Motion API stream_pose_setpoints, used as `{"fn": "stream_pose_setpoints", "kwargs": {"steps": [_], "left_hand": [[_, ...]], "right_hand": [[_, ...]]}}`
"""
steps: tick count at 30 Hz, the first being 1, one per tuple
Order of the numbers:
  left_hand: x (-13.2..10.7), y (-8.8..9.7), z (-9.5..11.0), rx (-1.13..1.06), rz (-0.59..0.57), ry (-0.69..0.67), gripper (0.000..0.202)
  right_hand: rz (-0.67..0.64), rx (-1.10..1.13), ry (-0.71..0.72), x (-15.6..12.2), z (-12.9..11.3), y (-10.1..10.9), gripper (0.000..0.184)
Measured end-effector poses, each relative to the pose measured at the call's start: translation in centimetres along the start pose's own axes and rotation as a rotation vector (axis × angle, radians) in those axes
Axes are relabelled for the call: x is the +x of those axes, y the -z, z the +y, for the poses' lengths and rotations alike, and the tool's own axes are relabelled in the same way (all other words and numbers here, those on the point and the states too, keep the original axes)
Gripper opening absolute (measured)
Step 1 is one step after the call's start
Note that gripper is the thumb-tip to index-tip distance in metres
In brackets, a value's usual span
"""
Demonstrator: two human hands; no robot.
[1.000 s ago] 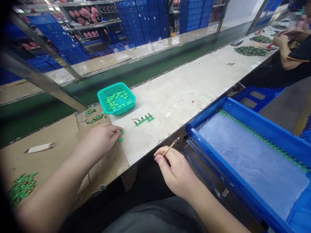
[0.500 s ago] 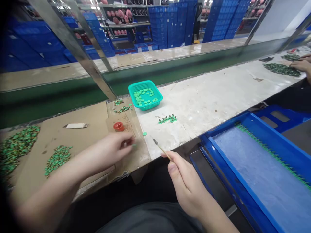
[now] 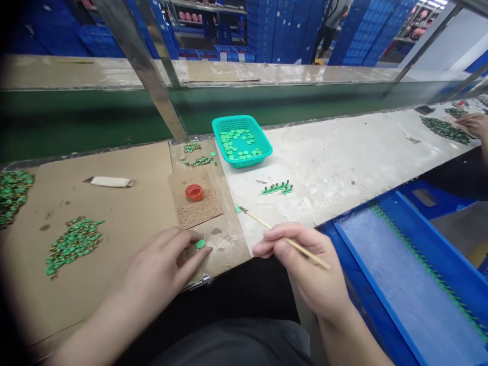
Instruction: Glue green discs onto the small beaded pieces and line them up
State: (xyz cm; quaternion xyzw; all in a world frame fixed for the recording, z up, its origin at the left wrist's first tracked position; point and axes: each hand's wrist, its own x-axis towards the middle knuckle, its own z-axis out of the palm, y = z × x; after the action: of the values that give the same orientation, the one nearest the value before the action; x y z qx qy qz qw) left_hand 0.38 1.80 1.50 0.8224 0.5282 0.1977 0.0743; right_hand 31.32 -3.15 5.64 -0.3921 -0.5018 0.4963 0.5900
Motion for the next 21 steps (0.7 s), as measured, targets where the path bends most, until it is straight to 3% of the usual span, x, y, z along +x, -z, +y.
{"fn": "stream_pose_setpoints", "kwargs": {"steps": [2,5,8,11,17,21], "left_hand": [[-0.8,-0.6,0.0,-0.03,0.112,-0.09,0.029],[-1.3,-0.6,-0.3,-0.148,0.151,-0.172,0.026],[-1.9,-0.3,-0.4,-0.159,0.184,-0.206,0.021],[-2.9,-0.4,-0.2,-0.062,0.216,-0.269,0.022],[-3.9,-1.4,-0.5,-0.085,0.233,-0.312,0.028],[-4.3,-2.5,-0.9,-0.138,0.312,-0.277,0.027]], "right_hand": [[0.094,-0.043,0.052,0.7,0.6,-0.6,0.02],[0.054,-0.081,0.011,2.2,1.8,-1.7,0.037],[0.074,-0.097,-0.017,4.0,2.9,-2.7,0.023],[0.121,-0.091,-0.023,6.1,3.9,-3.6,0.022],[-0.013,-0.202,-0.044,11.0,4.3,-6.2,0.011],[-0.099,-0.403,0.077,14.4,4.6,-8.8,0.011]]}}
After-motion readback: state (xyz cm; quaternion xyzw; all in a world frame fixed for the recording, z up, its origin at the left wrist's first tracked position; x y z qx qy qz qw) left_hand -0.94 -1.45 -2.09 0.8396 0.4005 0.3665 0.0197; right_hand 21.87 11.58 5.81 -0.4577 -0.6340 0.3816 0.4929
